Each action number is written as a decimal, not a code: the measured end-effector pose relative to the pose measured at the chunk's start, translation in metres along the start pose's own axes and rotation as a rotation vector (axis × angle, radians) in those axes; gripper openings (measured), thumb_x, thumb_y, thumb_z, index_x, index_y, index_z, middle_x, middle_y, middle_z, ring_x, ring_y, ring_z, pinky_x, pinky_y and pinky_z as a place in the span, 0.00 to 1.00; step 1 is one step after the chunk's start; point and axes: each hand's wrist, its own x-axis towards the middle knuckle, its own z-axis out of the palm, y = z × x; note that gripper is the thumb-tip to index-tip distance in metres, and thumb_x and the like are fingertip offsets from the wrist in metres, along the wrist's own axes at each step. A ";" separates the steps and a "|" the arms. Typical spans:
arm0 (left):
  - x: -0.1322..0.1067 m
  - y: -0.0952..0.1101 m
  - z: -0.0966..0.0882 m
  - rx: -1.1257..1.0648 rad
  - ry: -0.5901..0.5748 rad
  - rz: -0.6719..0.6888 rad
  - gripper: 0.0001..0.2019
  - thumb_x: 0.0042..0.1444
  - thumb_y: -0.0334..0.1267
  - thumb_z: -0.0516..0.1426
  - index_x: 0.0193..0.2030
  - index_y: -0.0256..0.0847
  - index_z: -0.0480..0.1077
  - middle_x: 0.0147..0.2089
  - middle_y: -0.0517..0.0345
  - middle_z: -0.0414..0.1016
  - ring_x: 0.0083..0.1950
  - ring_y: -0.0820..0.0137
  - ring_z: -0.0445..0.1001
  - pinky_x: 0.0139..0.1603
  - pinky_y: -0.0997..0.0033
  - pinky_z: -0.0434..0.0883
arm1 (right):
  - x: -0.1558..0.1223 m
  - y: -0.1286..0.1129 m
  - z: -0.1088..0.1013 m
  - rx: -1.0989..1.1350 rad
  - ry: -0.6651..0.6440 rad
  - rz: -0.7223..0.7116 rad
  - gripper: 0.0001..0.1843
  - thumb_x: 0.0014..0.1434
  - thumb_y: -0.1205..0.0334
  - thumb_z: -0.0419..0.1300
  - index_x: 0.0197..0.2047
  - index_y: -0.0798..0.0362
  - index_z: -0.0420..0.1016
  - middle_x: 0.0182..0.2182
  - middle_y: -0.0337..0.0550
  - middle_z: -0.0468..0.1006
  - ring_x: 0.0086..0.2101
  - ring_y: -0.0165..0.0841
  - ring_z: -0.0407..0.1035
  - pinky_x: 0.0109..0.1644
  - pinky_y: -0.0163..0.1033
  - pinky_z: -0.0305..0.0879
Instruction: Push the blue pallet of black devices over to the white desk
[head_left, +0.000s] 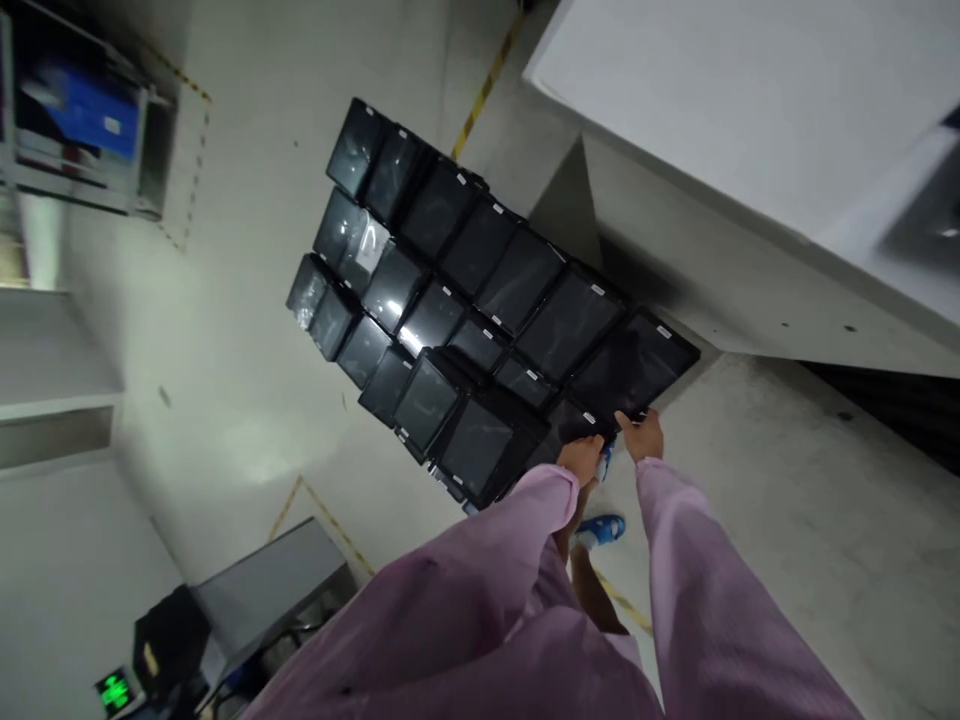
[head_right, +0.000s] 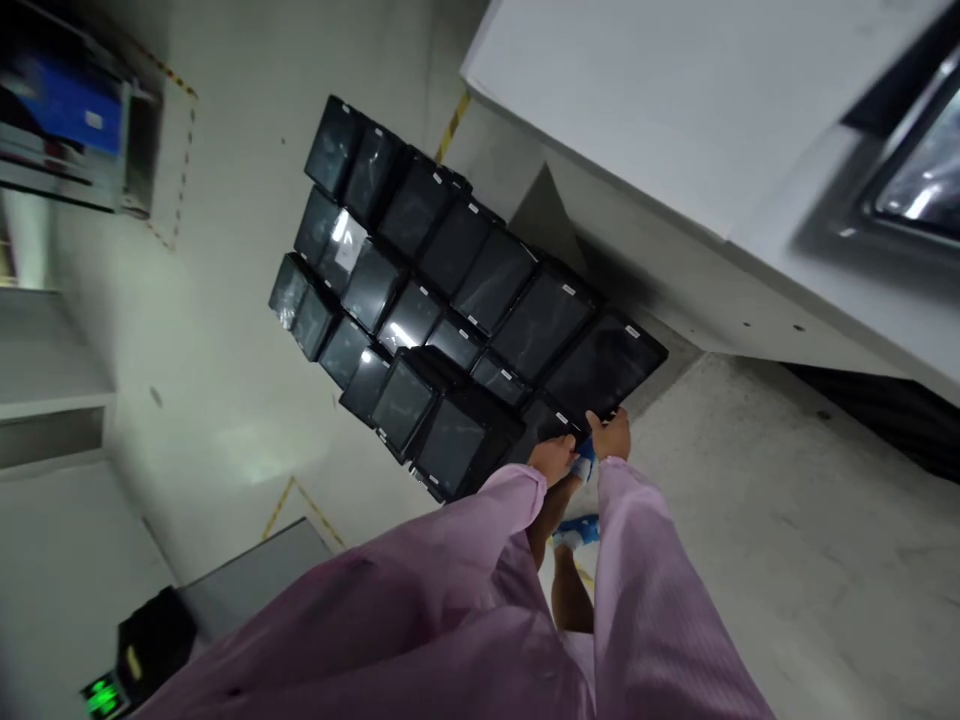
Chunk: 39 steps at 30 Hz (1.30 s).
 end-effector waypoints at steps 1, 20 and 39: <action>0.000 -0.001 -0.004 -0.024 -0.018 0.008 0.11 0.71 0.43 0.54 0.54 0.43 0.70 0.51 0.48 0.80 0.53 0.58 0.80 0.50 0.61 0.75 | 0.000 -0.002 -0.004 -0.063 -0.013 0.022 0.34 0.60 0.50 0.65 0.61 0.63 0.67 0.51 0.62 0.81 0.50 0.47 0.77 0.57 0.47 0.70; 0.006 -0.115 -0.109 0.063 0.403 -0.136 0.25 0.60 0.46 0.67 0.58 0.36 0.67 0.61 0.38 0.68 0.62 0.49 0.68 0.63 0.51 0.69 | -0.021 -0.018 -0.022 -0.521 0.143 0.047 0.56 0.63 0.40 0.64 0.77 0.63 0.41 0.69 0.72 0.62 0.62 0.57 0.67 0.60 0.58 0.69; 0.029 -0.139 -0.150 -0.205 0.605 -0.277 0.34 0.63 0.51 0.64 0.70 0.39 0.61 0.68 0.41 0.64 0.69 0.52 0.63 0.71 0.53 0.63 | 0.014 -0.105 0.000 -1.079 -0.254 -1.133 0.24 0.65 0.70 0.56 0.64 0.57 0.74 0.61 0.59 0.72 0.64 0.56 0.59 0.73 0.64 0.49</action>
